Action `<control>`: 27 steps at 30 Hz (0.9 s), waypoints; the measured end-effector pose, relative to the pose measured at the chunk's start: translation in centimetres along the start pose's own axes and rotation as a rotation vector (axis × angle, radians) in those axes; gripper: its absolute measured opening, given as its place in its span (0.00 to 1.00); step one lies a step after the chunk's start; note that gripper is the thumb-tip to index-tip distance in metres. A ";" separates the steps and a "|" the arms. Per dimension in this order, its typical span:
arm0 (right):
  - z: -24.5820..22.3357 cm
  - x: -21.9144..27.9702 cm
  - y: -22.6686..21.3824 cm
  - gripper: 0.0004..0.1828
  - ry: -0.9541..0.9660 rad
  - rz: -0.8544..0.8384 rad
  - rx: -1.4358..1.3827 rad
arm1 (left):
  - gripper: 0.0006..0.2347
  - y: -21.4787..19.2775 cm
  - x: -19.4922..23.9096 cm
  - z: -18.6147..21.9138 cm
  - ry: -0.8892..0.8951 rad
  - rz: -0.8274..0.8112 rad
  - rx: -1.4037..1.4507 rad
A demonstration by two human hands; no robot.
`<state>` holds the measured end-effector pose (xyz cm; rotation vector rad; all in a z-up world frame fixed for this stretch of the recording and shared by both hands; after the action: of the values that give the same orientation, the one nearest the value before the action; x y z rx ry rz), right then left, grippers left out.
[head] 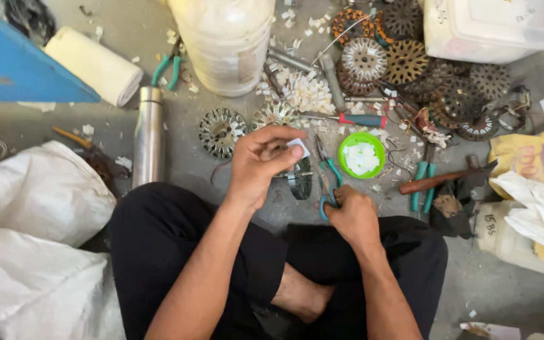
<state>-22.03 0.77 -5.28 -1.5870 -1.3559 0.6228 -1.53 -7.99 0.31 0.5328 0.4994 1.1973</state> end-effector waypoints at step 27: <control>-2.2 2.5 -6.5 0.06 -0.435 0.546 -0.527 | 0.03 6.3 1.5 -5.6 0.097 -0.050 -0.883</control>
<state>-22.67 2.17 1.81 -2.3920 -1.4768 1.0442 -9.17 -4.19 -0.23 -0.2928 0.0297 1.2633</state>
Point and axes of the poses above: each hand's wrist, its own x-axis away from the middle knuckle, its own y-axis out of the palm, z = x × y, the point moved 8 cm from there along -x, towards the middle knuckle, and after that the axes turned 2 degrees about x, right-handed, at the moved point
